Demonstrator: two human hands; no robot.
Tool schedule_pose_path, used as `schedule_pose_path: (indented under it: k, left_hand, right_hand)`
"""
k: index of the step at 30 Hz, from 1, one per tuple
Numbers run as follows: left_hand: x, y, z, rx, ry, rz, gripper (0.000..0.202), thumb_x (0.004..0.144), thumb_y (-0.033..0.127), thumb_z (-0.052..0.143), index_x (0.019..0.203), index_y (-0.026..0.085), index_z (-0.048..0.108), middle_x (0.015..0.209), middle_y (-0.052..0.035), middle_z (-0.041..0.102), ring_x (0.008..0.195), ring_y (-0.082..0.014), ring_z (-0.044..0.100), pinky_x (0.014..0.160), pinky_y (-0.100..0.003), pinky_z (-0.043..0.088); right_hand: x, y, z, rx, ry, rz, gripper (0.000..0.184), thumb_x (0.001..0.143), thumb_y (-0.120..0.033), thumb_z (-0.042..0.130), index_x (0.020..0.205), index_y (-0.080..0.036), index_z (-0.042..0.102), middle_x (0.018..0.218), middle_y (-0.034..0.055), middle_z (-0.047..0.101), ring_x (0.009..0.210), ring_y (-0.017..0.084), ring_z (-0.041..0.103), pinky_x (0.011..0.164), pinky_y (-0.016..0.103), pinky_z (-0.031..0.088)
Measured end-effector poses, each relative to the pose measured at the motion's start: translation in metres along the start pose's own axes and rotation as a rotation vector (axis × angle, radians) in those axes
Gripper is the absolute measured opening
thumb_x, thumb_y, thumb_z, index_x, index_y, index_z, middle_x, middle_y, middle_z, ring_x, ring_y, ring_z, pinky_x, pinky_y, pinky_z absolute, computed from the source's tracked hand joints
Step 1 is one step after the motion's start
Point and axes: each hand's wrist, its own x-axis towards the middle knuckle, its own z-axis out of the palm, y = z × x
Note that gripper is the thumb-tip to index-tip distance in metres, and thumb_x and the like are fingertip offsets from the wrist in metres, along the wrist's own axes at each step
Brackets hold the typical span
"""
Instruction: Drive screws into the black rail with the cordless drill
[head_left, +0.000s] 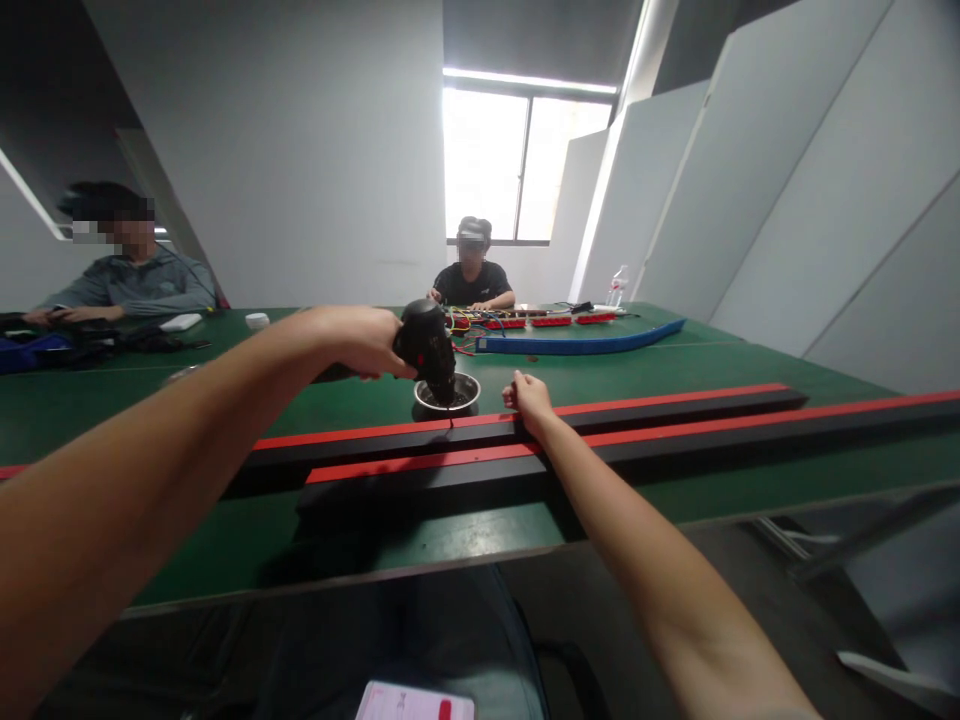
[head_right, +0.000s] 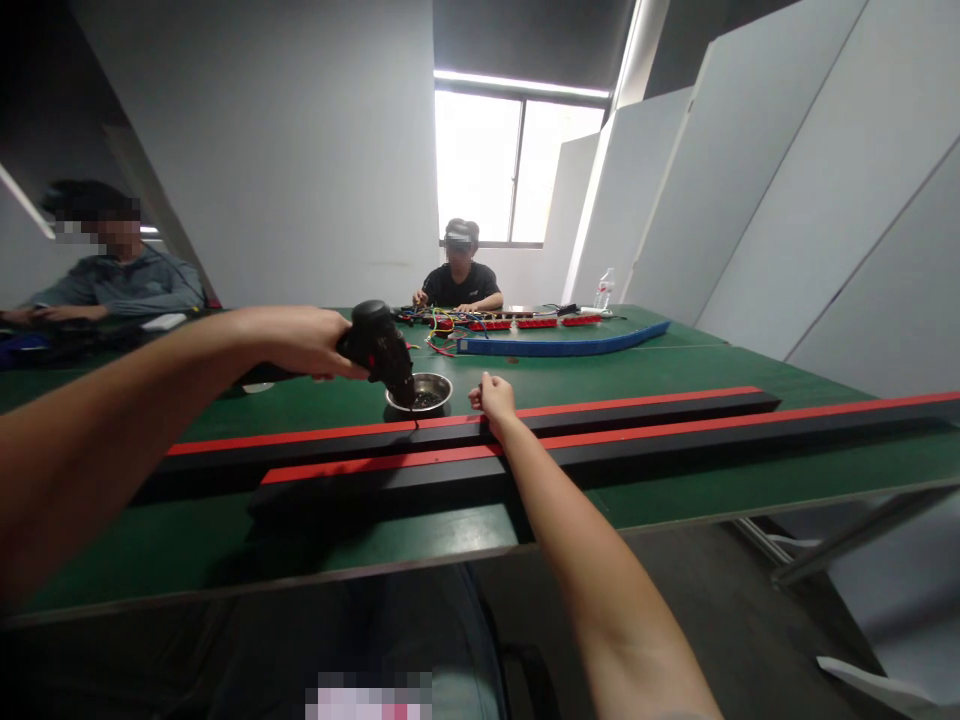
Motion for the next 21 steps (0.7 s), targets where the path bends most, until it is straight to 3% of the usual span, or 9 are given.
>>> schedule_pose_path:
  k: [1, 3, 4, 7, 9, 12, 15, 21]
  left_hand:
    - [-0.006, -0.008, 0.0, 0.011, -0.061, -0.015, 0.027, 0.055, 0.038, 0.089, 0.055, 0.016, 0.073, 0.048, -0.0058, 0.063, 0.048, -0.0174, 0.053, 0.056, -0.029, 0.038]
    - [-0.019, -0.025, 0.005, 0.008, -0.162, -0.043, 0.03, 0.067, 0.046, 0.08, 0.059, 0.018, 0.075, 0.052, -0.0077, 0.066, 0.046, -0.0194, 0.056, 0.05, -0.029, 0.038]
    - [-0.026, -0.035, 0.01, -0.017, -0.163, -0.054, 0.031, 0.07, 0.049, 0.077, 0.062, 0.019, 0.076, 0.054, -0.0082, 0.068, 0.046, -0.0209, 0.058, 0.048, -0.029, 0.038]
    - [-0.048, -0.064, 0.029, -0.216, 0.019, -0.087, 0.031, 0.065, 0.05, 0.08, 0.074, 0.021, 0.079, 0.057, -0.0069, 0.07, 0.048, -0.0231, 0.061, 0.043, -0.028, 0.037]
    - [-0.064, -0.08, 0.045, -0.351, 0.139, -0.102, 0.036, 0.059, 0.047, 0.086, 0.085, 0.022, 0.08, 0.065, -0.0053, 0.074, 0.052, -0.0219, 0.062, 0.046, -0.027, 0.041]
    - [-0.088, -0.096, 0.071, -0.572, 0.158, -0.245, 0.039, 0.063, 0.053, 0.084, 0.076, 0.017, 0.075, 0.061, -0.0071, 0.072, 0.052, -0.0206, 0.062, 0.048, -0.026, 0.044]
    - [-0.106, -0.1, 0.097, -0.855, 0.13, -0.383, 0.044, 0.066, 0.054, 0.083, 0.08, 0.014, 0.073, 0.068, -0.0091, 0.073, 0.058, -0.0206, 0.066, 0.052, -0.026, 0.05]
    - [-0.104, -0.094, 0.138, -1.27, 0.198, -0.449, 0.041, 0.074, 0.048, 0.081, 0.084, 0.01, 0.071, 0.074, -0.009, 0.073, 0.062, -0.0171, 0.069, 0.056, -0.023, 0.055]
  right_hand:
    - [0.005, 0.0, -0.01, -0.09, -0.001, 0.027, 0.033, 0.104, -0.038, 0.026, 0.08, -0.022, 0.043, 0.069, 0.0052, 0.065, 0.055, 0.014, 0.057, 0.057, 0.027, 0.044]
    - [0.013, 0.002, -0.037, -0.473, -0.03, 0.01, 0.034, 0.106, -0.031, 0.017, 0.087, -0.022, 0.044, 0.077, 0.0086, 0.07, 0.064, 0.016, 0.063, 0.063, 0.027, 0.045]
    - [0.016, 0.004, -0.053, -0.56, -0.02, 0.003, 0.032, 0.106, -0.03, 0.02, 0.088, -0.022, 0.046, 0.081, 0.0112, 0.071, 0.069, 0.018, 0.065, 0.066, 0.029, 0.045]
    - [0.016, 0.013, -0.099, -0.734, -0.007, -0.01, 0.023, 0.102, -0.028, 0.038, 0.085, -0.02, 0.051, 0.092, 0.0196, 0.071, 0.087, 0.026, 0.066, 0.075, 0.033, 0.041]
    - [0.013, 0.019, -0.116, -0.825, -0.038, -0.028, 0.022, 0.101, -0.028, 0.041, 0.086, -0.02, 0.054, 0.098, 0.0214, 0.07, 0.093, 0.029, 0.066, 0.077, 0.034, 0.039]
    - [0.012, 0.024, -0.121, -0.923, -0.11, -0.064, 0.023, 0.103, -0.031, 0.04, 0.092, -0.02, 0.058, 0.104, 0.0192, 0.07, 0.098, 0.029, 0.065, 0.078, 0.033, 0.037]
    - [0.016, 0.025, -0.114, -0.989, -0.169, -0.082, 0.027, 0.105, -0.033, 0.036, 0.096, -0.02, 0.058, 0.108, 0.0165, 0.07, 0.099, 0.028, 0.064, 0.079, 0.031, 0.037]
    - [0.016, 0.02, -0.107, -1.083, -0.194, -0.046, 0.032, 0.106, -0.034, 0.032, 0.099, -0.017, 0.059, 0.105, 0.0164, 0.07, 0.095, 0.026, 0.065, 0.076, 0.029, 0.038]
